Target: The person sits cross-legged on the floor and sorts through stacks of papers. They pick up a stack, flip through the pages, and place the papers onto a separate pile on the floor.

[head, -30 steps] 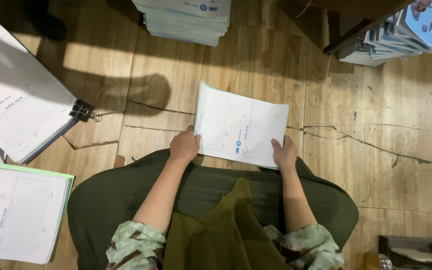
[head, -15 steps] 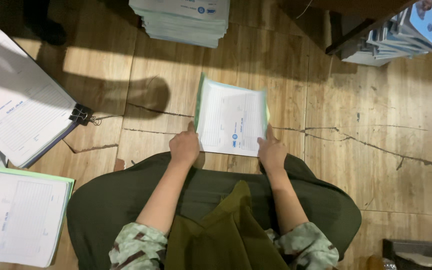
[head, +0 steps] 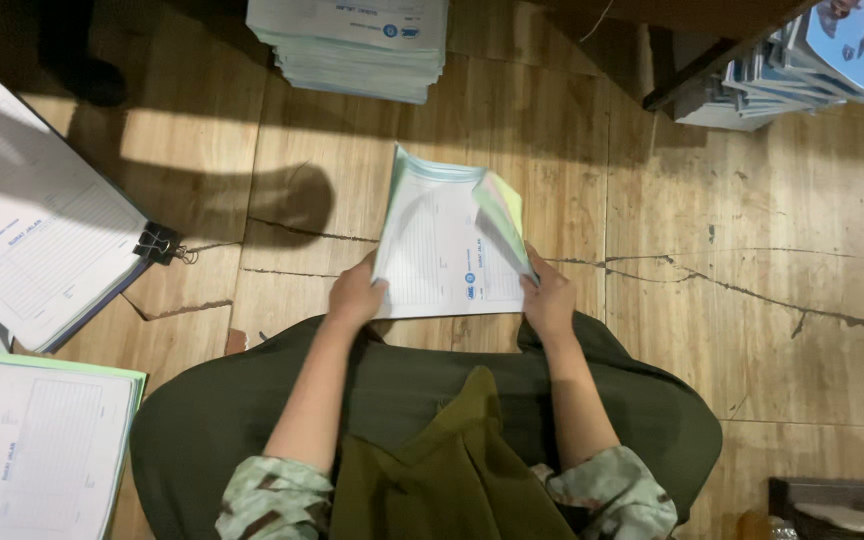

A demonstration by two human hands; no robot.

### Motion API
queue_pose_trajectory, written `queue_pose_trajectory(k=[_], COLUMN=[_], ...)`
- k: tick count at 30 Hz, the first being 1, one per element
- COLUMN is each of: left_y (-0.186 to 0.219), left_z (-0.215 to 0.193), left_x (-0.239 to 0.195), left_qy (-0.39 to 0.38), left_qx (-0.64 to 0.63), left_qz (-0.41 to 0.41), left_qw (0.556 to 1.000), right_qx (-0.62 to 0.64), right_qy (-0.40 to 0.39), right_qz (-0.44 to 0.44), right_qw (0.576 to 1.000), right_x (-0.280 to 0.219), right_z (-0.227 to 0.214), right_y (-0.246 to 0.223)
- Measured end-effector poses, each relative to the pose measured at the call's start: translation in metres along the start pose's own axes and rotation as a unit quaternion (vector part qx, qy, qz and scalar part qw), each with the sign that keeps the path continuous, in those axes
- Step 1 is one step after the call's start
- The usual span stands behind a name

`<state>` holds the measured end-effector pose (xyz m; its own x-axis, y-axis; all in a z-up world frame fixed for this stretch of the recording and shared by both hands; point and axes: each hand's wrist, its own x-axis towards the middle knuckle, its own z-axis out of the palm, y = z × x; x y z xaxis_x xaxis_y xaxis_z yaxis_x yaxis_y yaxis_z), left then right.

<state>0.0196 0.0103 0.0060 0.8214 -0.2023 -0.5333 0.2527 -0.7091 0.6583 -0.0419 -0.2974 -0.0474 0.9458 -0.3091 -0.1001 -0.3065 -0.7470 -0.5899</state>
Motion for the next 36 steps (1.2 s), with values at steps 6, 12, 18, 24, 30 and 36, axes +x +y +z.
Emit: queue_pose_trajectory(k=[6,12,18,24,30,36], left_y=[-0.013,-0.009,-0.018,0.011,0.002,0.037], left_z=[-0.017,-0.042,-0.037,-0.039,0.023,-0.030], left_x=[-0.004,-0.022,-0.013,-0.005,0.008,-0.045], left_qy=[-0.059,-0.103,-0.108,-0.020,0.162,0.057], left_qx=[0.007,-0.061,-0.061,-0.009,0.177,-0.197], left_qz=[0.004,-0.026,-0.038,-0.035,0.042,0.116], left_qw=[0.998,0.992,0.992,0.999,0.970,0.972], right_qx=[0.012,0.394,0.483,0.173,-0.282,0.143], right_qy=[-0.053,-0.073,0.026,-0.019,-0.120,0.049], right_qz=[0.090,0.328,0.255,0.142,0.104,-0.016], right_qw=[0.994,0.855,0.837,0.975,0.946,0.988], right_x=[-0.004,0.036,0.064,0.047,-0.003,0.015], right_z=[-0.002,-0.022,-0.033,-0.017,-0.032,-0.008], right_y=[0.004,0.018,-0.005,-0.006,-0.100,-0.015])
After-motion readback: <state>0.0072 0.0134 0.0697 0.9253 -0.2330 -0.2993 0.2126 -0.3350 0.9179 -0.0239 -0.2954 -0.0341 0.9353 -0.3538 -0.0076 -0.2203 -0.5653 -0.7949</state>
